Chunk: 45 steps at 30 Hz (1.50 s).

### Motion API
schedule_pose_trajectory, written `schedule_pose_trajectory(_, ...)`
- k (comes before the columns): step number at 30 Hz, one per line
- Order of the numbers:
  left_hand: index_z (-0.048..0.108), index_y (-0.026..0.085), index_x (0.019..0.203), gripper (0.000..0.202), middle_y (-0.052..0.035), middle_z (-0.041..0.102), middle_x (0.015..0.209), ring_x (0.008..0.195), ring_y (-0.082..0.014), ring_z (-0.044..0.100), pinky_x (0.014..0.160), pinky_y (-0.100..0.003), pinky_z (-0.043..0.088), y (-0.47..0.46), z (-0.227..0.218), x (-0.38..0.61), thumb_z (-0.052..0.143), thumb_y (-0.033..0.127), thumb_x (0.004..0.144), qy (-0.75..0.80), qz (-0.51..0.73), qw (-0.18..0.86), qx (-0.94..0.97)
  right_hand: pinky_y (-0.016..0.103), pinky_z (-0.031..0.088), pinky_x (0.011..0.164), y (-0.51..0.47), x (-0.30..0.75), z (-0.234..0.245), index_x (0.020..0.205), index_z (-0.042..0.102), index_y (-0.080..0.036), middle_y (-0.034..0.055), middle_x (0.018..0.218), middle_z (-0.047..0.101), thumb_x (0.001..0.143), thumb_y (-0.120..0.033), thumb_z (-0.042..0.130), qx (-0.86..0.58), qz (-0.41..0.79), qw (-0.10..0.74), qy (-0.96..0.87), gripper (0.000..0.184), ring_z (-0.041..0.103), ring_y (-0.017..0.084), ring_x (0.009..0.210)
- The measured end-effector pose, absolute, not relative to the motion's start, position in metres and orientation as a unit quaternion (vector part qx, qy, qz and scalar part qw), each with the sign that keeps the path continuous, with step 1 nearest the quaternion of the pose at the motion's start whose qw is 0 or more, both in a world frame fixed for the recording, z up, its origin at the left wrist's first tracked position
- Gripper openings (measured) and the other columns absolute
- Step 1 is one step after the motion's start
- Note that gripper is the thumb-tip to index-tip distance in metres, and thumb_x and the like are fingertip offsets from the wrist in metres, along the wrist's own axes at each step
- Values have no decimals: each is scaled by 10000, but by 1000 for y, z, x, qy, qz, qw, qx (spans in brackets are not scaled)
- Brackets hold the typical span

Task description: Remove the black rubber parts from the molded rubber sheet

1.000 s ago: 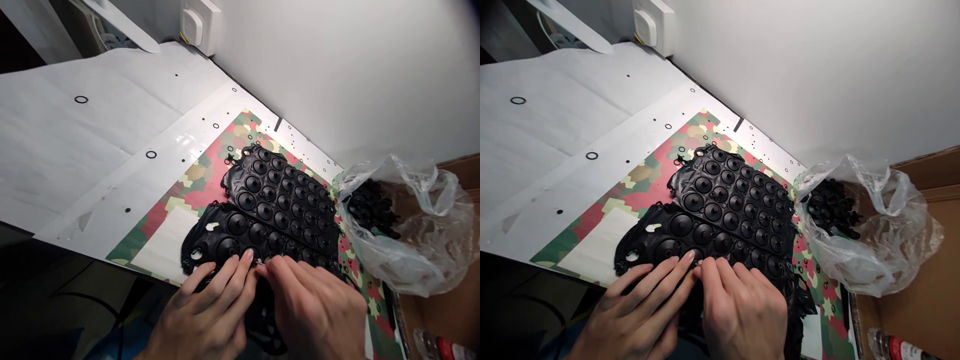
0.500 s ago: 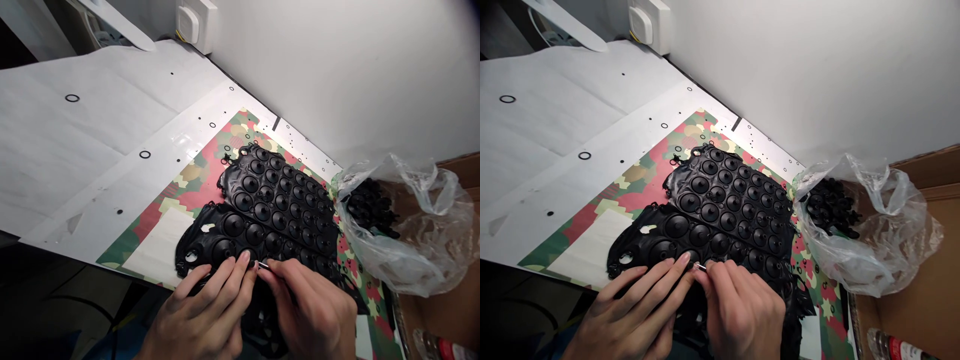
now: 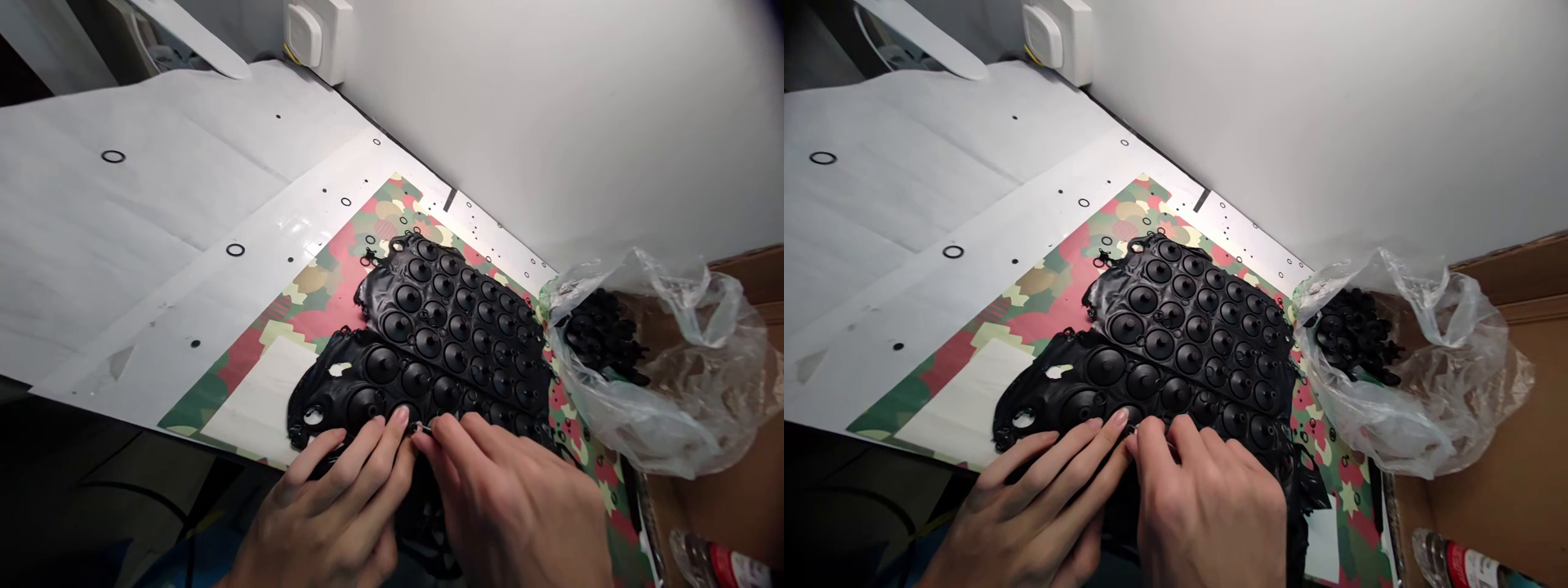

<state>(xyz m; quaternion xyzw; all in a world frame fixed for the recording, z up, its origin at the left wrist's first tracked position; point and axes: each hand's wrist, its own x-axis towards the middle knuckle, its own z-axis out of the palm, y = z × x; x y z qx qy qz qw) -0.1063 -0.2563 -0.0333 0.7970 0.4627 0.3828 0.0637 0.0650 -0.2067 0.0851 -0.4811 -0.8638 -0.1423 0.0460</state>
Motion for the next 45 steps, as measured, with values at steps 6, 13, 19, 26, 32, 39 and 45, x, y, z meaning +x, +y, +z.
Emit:
schedule_pose_trajectory(6,777,143,1398,395,-67,768,1526,1457,-170,592,1443,-338,128,-255,-38,-108,502,231,1128,447,385,60,805,373,280,553,-200,64,98,758,599,-273,-10,614,625,1237,-273,314,-436,-157,-6,-886,557,560,171,508)
schedule_pose_trajectory(13,771,133,1402,398,-71,763,1534,1455,-173,588,1446,-355,129,-257,-33,-109,495,230,1132,448,381,64,806,364,290,575,-199,64,98,822,672,-261,-3,652,669,1184,-164,396,-421,-149,-12,-895,466,572,161,550)
schedule_pose_trajectory(19,768,140,1418,411,-65,753,1549,1466,-167,583,1448,-349,118,-255,-35,-109,484,249,1141,446,384,54,806,365,330,589,-197,61,97,855,716,-264,-6,680,699,1131,-81,383,-413,-150,-5,-898,469,602,182,564)
schedule_pose_trajectory(26,773,140,1411,402,-66,749,1555,1468,-160,585,1451,-343,114,-258,-35,-107,498,229,1130,455,379,62,803,384,276,592,-190,61,91,731,565,-265,-31,602,598,1212,-169,377,-413,-138,23,-900,525,548,178,533)
schedule_pose_trajectory(32,776,167,1424,403,-38,740,1572,1466,-145,588,1451,-343,111,-255,-36,-104,527,209,1110,457,389,35,799,309,306,553,-195,83,79,725,543,-246,-73,582,585,1257,-395,446,-431,-45,93,-896,561,524,103,459)
schedule_pose_trajectory(39,735,166,1505,443,-17,732,1579,1452,-132,592,1451,-330,109,-256,-35,-103,529,201,1114,475,367,48,799,271,362,551,-202,103,69,785,604,-234,-69,635,617,1229,-385,539,-481,-7,131,-867,474,595,87,489)
schedule_pose_trajectory(45,770,159,1440,418,-38,766,1531,1410,-148,616,1447,-337,129,-253,-38,-104,518,201,1108,462,381,33,800,252,443,620,-202,101,63,1009,716,-216,-28,760,664,1231,-288,518,-460,49,133,-877,306,651,132,625)
